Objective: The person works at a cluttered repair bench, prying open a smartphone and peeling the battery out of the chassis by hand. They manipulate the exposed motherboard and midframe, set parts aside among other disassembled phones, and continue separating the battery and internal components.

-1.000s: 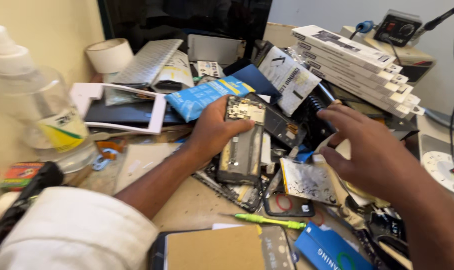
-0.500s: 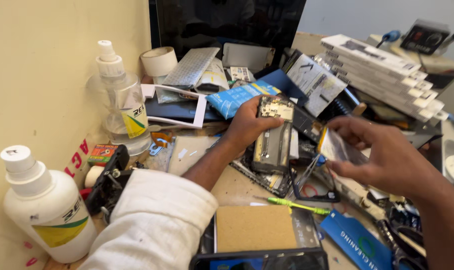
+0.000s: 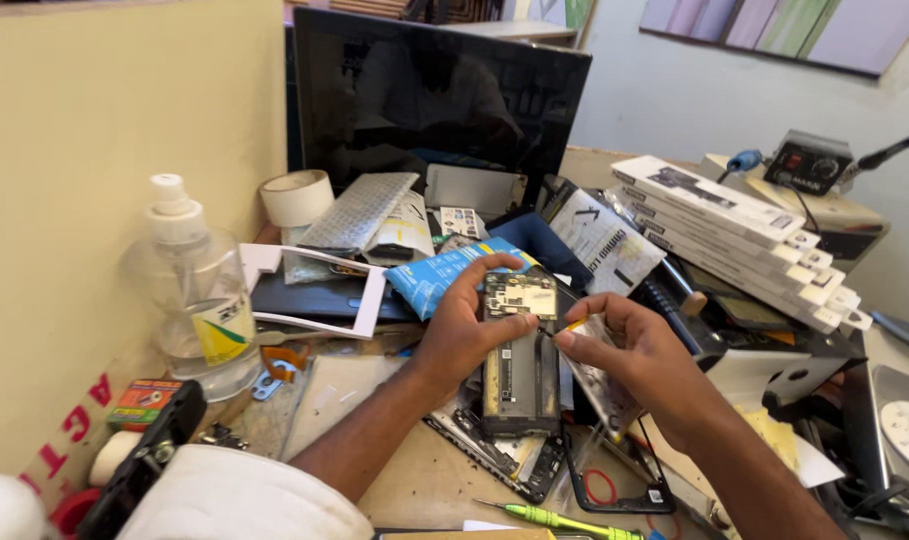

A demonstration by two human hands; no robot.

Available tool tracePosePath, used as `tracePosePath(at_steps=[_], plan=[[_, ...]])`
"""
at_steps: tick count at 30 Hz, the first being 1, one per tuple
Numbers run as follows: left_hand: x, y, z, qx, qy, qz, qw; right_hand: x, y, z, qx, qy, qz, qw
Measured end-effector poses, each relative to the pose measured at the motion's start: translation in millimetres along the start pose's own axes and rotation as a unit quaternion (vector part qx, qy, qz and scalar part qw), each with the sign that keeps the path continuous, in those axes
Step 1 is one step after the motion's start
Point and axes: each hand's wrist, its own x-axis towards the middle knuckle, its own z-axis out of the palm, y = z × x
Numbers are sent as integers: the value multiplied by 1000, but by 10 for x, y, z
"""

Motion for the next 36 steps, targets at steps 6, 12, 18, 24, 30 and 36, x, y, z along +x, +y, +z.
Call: tracePosePath(at_steps=[6, 12, 18, 24, 30, 36], plan=[[-51, 90, -1, -28, 3, -33, 999, 56, 119, 86, 70, -10, 19, 997], [-81, 132, -5, -24, -34, -38, 998, 24, 86, 115, 82, -32, 63, 994], [-72, 96, -36, -32, -17, -37, 999, -27, -18, 104, 30, -43, 62, 997], [-34, -52, -88, 44, 24, 52, 997, 33, 37, -14, -58, -59, 15, 996], [190, 157, -160, 95, 57, 152, 982, 118, 89, -81, 87, -92, -98, 987], [157, 982, 16, 214, 94, 307, 922, 15, -75, -119, 37, -20, -145, 989]])
